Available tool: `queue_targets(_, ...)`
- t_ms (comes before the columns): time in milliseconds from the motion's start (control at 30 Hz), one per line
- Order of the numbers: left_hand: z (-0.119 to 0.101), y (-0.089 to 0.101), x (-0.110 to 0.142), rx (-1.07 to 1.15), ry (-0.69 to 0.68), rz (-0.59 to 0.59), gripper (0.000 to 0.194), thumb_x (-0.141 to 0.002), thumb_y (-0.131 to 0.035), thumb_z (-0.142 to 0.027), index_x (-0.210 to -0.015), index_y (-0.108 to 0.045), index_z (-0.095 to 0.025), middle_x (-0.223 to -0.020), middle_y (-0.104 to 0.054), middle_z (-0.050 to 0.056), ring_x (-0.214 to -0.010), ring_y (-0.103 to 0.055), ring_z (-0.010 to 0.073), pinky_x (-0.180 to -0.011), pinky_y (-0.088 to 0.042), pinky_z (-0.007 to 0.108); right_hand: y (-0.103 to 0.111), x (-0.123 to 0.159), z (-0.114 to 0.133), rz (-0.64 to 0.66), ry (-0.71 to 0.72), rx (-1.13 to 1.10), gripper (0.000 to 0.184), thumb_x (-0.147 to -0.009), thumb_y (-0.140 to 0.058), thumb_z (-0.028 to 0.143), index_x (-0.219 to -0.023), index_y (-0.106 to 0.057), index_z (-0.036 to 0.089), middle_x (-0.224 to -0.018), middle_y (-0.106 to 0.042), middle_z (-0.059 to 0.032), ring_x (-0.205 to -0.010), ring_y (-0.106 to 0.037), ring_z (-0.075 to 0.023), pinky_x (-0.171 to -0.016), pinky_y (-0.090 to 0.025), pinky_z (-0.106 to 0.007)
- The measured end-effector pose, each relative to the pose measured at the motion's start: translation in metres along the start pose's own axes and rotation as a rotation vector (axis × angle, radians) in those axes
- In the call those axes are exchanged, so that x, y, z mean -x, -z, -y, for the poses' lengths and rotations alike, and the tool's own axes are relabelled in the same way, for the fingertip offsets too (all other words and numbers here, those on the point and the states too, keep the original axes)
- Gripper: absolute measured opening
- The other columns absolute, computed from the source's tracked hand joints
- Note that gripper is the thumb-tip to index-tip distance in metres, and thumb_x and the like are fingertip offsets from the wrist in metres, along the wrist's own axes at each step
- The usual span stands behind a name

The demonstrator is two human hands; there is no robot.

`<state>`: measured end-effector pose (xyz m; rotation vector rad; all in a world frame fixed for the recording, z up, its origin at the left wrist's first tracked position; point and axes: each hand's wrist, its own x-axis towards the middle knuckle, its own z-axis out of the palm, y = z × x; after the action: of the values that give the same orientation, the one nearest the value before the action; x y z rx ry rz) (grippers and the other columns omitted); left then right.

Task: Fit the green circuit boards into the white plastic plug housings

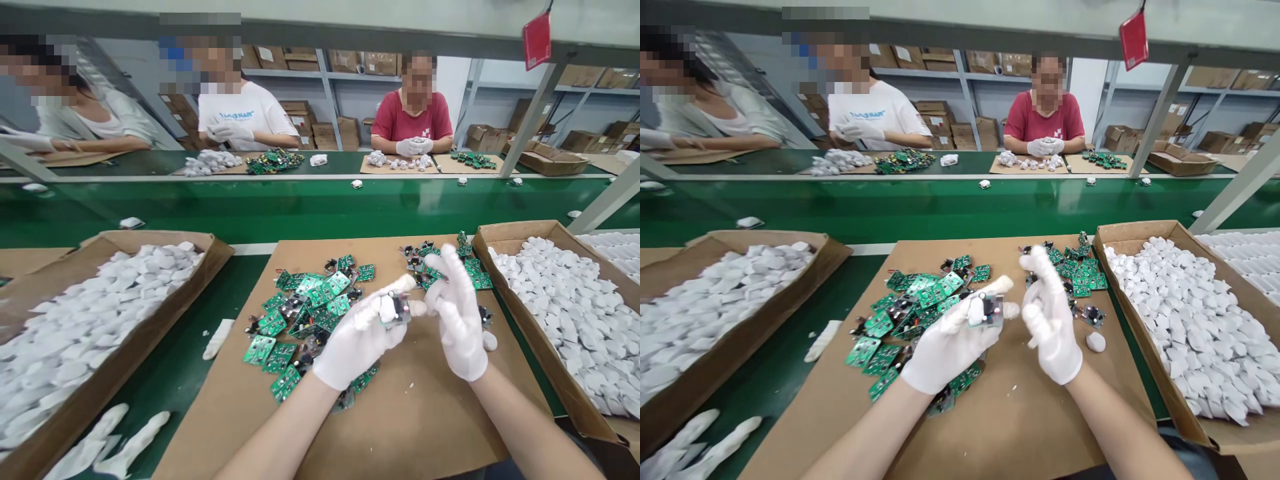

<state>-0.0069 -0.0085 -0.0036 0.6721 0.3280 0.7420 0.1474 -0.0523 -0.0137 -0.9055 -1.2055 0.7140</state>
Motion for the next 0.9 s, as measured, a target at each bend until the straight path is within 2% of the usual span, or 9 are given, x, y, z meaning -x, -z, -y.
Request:
queue_targets(67,-0.001,0.0,-0.003,0.06,-0.026,-0.008,0.028,-0.072,-0.082,-0.036,-0.094,-0.076,-0.02,-0.085,-0.063,0.004,-0.094,-0.065,0.0192,-0.07,-0.053,0.019,0.004,-0.008,0.003,-0.083,-0.064,-0.096,0.06,-0.086,-0.061,0.033,-0.143,-0.045,0.035,-0.142,-0.05,-0.0032,-0.075,-0.053,-0.0143,-0.071,-0.052,-0.03)
queue_targets(133,-0.001,0.001,-0.006,0.068,-0.077,-0.013,0.018,-0.074,-0.08,-0.034,-0.075,-0.074,-0.018,-0.098,-0.065,0.004,-0.097,-0.065,0.0195,-0.07,-0.054,0.018,0.008,-0.013,0.002,-0.096,-0.134,-0.145,0.058,-0.08,-0.062,0.022,-0.137,-0.054,0.034,-0.139,-0.053,-0.0021,-0.084,-0.054,-0.0158,-0.073,-0.05,-0.028)
queue_targets(200,0.0,0.002,-0.009,0.068,-0.103,-0.025,0.023,-0.075,-0.079,-0.034,-0.064,-0.069,-0.015,-0.107,-0.064,0.003,-0.097,-0.066,0.0195,-0.071,-0.055,0.019,0.011,-0.016,-0.002,-0.107,-0.153,-0.179,0.055,-0.077,-0.062,0.016,-0.13,-0.061,0.032,-0.133,-0.058,-0.0018,-0.085,-0.054,-0.0155,-0.072,-0.048,-0.027)
queue_targets(333,0.001,0.005,-0.017,0.079,-0.095,-0.056,0.024,-0.081,-0.073,-0.031,-0.065,-0.068,-0.014,-0.103,-0.065,0.004,-0.094,-0.067,0.0185,-0.071,-0.057,0.019,0.018,-0.027,-0.003,-0.026,-0.134,-0.344,0.044,-0.07,-0.06,0.014,-0.111,-0.071,0.026,-0.105,-0.07,-0.0032,-0.062,-0.049,-0.011,-0.058,-0.043,-0.025)
queue_targets(500,-0.003,0.008,-0.026,0.093,-0.147,-0.114,0.037,-0.099,-0.042,-0.025,-0.073,-0.067,-0.016,-0.105,-0.066,0.005,-0.087,-0.066,0.0142,-0.062,-0.054,0.018,0.032,-0.033,0.021,-0.025,-0.111,-0.359,0.018,-0.07,-0.061,0.022,-0.085,-0.07,0.019,-0.076,-0.067,-0.0004,-0.049,-0.046,-0.0075,-0.046,-0.034,-0.022)
queue_targets(600,-0.006,0.012,-0.029,0.085,-0.23,-0.056,0.038,-0.098,-0.045,-0.025,-0.066,-0.061,-0.016,-0.106,-0.067,0.004,-0.088,-0.065,0.0136,-0.06,-0.051,0.018,0.046,0.019,0.043,-0.04,-0.141,-0.356,0.013,-0.071,-0.067,0.028,-0.082,-0.061,0.025,-0.065,-0.06,0.006,-0.043,-0.042,-0.0074,-0.044,-0.034,-0.021)
queue_targets(733,-0.012,0.019,-0.032,0.093,-0.324,-0.037,0.042,-0.101,-0.04,-0.025,-0.064,-0.058,-0.017,-0.104,-0.066,0.004,-0.087,-0.064,0.0129,-0.062,-0.05,0.019,0.052,0.154,0.044,0.083,-0.664,-0.301,0.052,-0.05,-0.081,0.061,-0.067,-0.049,0.024,-0.046,-0.05,0.008,-0.036,-0.04,-0.0083,-0.04,-0.035,-0.024)
queue_targets(833,-0.014,0.021,-0.034,0.127,-0.363,-0.053,0.043,-0.101,-0.039,-0.026,-0.062,-0.056,-0.017,-0.103,-0.067,0.004,-0.086,-0.063,0.0128,-0.062,-0.048,0.019,0.036,0.235,0.007,0.023,-0.926,-0.187,0.042,-0.079,-0.066,0.06,-0.085,-0.054,0.02,-0.058,-0.057,0.0059,-0.036,-0.033,-0.0049,-0.038,-0.029,-0.02)
queue_targets(900,-0.013,0.019,-0.033,0.154,-0.358,-0.053,0.041,-0.1,-0.044,-0.026,-0.062,-0.056,-0.018,-0.102,-0.068,0.004,-0.085,-0.063,0.0125,-0.062,-0.048,0.019,0.022,0.258,-0.023,0.013,-1.131,-0.088,0.031,-0.093,-0.059,0.046,-0.094,-0.059,0.015,-0.071,-0.06,0.003,-0.044,-0.044,-0.0053,-0.043,-0.039,-0.019)
